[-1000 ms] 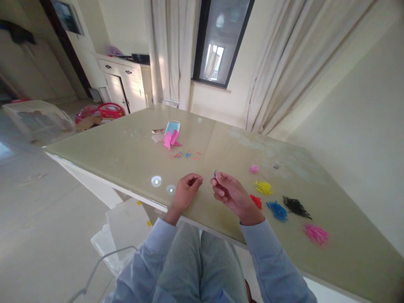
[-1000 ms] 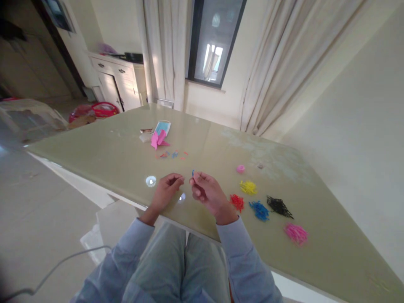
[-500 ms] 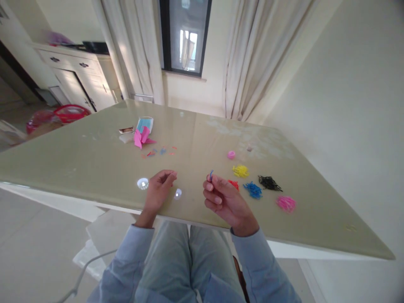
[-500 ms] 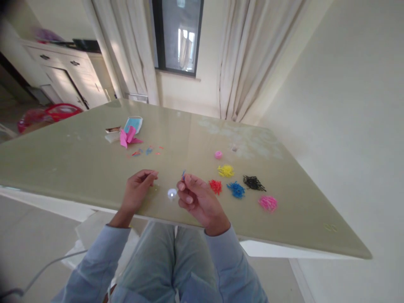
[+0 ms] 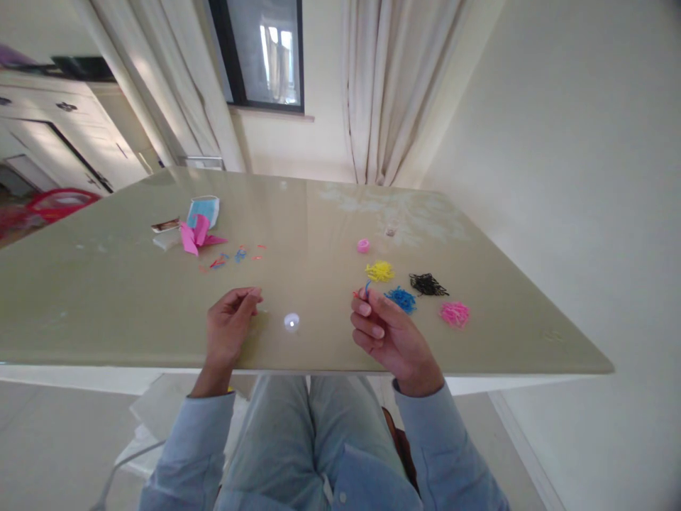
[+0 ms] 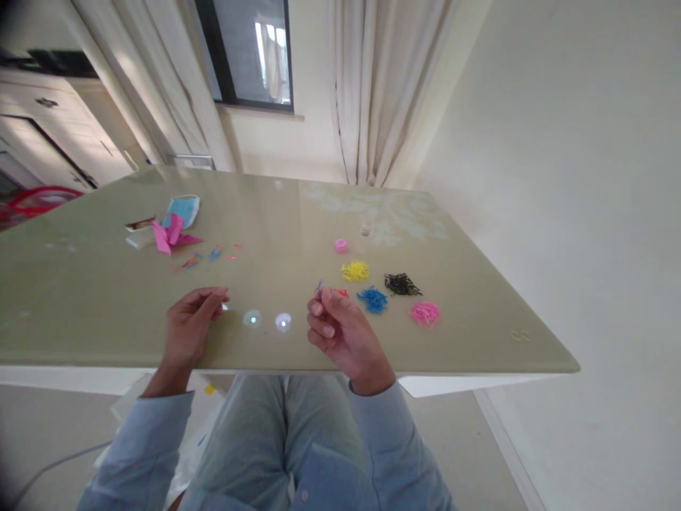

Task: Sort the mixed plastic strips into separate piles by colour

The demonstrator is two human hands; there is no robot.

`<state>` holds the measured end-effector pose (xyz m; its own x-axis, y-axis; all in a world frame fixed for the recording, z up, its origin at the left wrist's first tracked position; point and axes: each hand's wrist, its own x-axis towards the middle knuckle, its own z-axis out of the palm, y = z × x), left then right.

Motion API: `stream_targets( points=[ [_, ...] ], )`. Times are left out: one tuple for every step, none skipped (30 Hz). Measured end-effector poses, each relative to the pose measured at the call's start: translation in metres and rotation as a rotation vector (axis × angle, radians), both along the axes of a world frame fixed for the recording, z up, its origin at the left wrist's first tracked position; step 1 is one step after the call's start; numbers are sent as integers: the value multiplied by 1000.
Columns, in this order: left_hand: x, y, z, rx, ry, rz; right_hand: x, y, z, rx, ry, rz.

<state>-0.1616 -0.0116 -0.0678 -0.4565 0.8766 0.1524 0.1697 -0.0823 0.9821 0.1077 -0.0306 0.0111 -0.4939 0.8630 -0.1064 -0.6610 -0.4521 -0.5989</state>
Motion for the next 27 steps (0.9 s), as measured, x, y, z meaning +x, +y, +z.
stream_targets(
  points=[
    [0, 0, 0, 1, -8, 9, 2, -1, -1, -5, 4, -7],
    [1, 0, 0, 2, -15, 15, 5, -1, -2, -12, 9, -11],
    [1, 1, 0, 3, -21, 17, 7, -2, -3, -19, 13, -13],
    [2, 1, 0, 3, -22, 19, 9, -2, -4, -24, 17, -16],
    [2, 1, 0, 1, -19, 19, 11, -2, -5, -26, 18, -17],
    [2, 1, 0, -3, -11, 20, 13, -2, -6, -23, 15, -21],
    [2, 1, 0, -8, -1, 23, 16, -3, -6, -17, 8, -24],
    [2, 1, 1, -14, 11, 28, 18, -3, -7, -7, -2, -28],
    [3, 1, 1, -21, 23, 33, 20, -3, -6, 3, -12, -31],
    [3, 0, 2, -26, 33, 38, 23, -3, -6, 11, -19, -34],
    [3, 0, 2, -28, 40, 42, 25, -3, -6, 16, -23, -39],
    [3, 0, 2, -28, 47, 45, 27, -4, -5, 17, -23, -46],
    [4, 0, 3, -30, 56, 47, 29, -5, -5, 17, -25, -56],
    [4, 0, 3, -34, 69, 49, 31, -6, -4, 16, -30, -68],
    [5, 0, 3, -42, 86, 51, 32, -7, -5, 16, -41, -83],
    [5, -1, 4, -51, 108, 54, 33, -8, -5, 18, -61, -99],
    [6, -1, 4, -63, 133, 56, 34, -9, -7, 20, -91, -114],
    [7, -2, 5, -75, 159, 58, 36, -10, -9, 26, -128, -131],
    [7, -3, 6, -86, 184, 57, 38, -10, -12, 36, -176, -149],
    [8, -3, 7, -92, 204, 56, 40, -9, -16, 53, -240, -176],
    [8, -4, 7, -96, 220, 54, 44, -7, -22, 78, -329, -217],
    [8, -4, 8, -99, 229, 51, 48, -4, -28, 112, -447, -286],
    [8, -4, 8, -101, 231, 48, 54, 0, -34, 155, -595, -383],
    [8, -4, 8, -100, 227, 46, 60, 5, -41, 206, -766, -496],
    [8, -4, 7, -100, 220, 45, 66, 11, -47, 262, -949, -622],
    [8, -4, 7, -102, 214, 46, 72, 16, -53, 317, -1123, -726],
    [8, -4, 7, -104, 211, 48, 78, 21, -58, 363, -1271, -796]
  ],
)
